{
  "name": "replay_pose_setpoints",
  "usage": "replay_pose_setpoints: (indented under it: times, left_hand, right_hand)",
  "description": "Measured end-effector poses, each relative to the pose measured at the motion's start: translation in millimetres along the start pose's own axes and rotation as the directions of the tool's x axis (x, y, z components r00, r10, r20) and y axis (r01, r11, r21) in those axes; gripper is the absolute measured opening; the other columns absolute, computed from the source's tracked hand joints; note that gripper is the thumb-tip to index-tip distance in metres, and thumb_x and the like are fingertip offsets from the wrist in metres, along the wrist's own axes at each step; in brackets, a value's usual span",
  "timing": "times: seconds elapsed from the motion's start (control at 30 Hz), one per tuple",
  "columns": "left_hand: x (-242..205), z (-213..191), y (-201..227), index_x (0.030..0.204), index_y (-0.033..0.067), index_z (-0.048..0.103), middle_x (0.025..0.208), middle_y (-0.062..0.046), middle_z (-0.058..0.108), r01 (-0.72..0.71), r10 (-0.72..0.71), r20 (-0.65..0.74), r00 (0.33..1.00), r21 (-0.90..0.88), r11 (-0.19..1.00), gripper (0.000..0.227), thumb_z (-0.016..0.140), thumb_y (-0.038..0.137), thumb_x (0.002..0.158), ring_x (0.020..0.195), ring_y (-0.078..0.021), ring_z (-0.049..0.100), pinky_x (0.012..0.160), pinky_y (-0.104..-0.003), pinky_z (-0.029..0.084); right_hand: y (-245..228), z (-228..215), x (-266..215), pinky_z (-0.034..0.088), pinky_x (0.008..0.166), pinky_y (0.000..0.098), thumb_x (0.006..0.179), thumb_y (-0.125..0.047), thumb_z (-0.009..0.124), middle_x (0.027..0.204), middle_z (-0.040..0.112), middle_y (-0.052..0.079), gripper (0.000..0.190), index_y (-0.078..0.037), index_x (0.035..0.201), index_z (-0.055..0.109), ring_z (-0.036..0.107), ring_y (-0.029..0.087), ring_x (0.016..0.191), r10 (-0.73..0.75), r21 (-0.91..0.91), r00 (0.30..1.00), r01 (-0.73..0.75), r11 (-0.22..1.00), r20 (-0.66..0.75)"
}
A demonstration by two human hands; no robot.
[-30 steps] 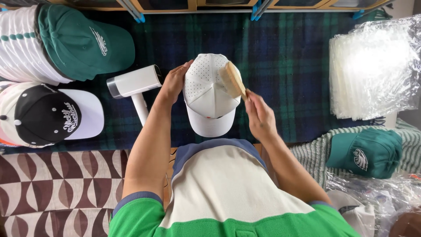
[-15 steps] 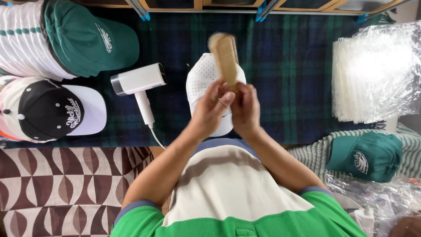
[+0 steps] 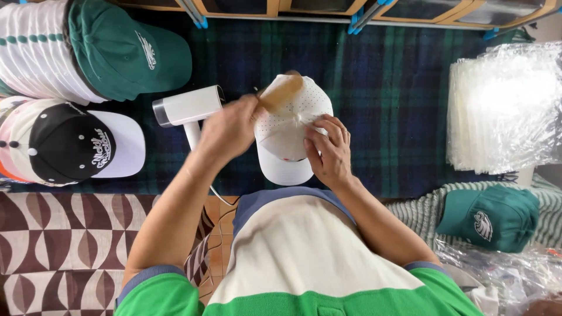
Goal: Cleaning and steaming a white baseball cap using a brush and a handheld steamer on a workspace.
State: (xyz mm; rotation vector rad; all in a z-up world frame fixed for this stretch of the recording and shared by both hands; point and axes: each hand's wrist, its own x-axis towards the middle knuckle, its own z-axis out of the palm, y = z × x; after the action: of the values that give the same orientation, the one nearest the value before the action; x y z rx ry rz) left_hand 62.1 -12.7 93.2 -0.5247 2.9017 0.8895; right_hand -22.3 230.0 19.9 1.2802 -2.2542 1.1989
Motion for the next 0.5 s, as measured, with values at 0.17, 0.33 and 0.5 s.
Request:
replay_pose_setpoints:
  times: [0.17,0.33,0.5]
  left_hand:
    - [23,-14,39,0.101,0.0196,0.065,0.084,-0.005,0.068,-0.144,0.139,0.080,0.987,0.054,0.988,0.031,0.048,0.045,0.107,0.078,-0.0343,0.070,0.069,-0.050,0.057]
    - [89,10,31,0.101,0.0213,0.075,0.080,-0.005,0.070,-0.118,0.103,0.137,0.985,0.102,0.988,0.036,0.051,0.048,0.102,0.075,-0.0329,0.072,0.068,-0.048,0.059]
    - [138,46,-35,0.102,0.0122,0.078,0.089,-0.015,0.075,0.272,-0.298,0.290,0.910,0.127,0.954,0.038,0.056,0.043,0.098,0.093,-0.0381,0.074,0.080,-0.057,0.058]
  right_hand:
    - [-1,0,3,0.043,0.097,0.0467,0.098,-0.019,0.068,0.120,0.061,0.010,0.022,-0.012,0.118,0.074,0.054,0.042,0.123,-0.003,-0.055,1.000,0.004,0.998,0.010]
    - [-2,3,0,0.043,0.097,0.0472,0.099,-0.019,0.067,0.120,0.060,0.010,0.019,-0.011,0.115,0.074,0.053,0.041,0.126,0.018,-0.091,0.999,-0.014,0.996,0.041]
    - [1,3,2,0.043,0.098,0.0466,0.099,-0.018,0.066,0.121,0.059,0.012,0.021,-0.012,0.117,0.075,0.052,0.042,0.128,-0.023,-0.039,1.000,0.023,0.999,0.009]
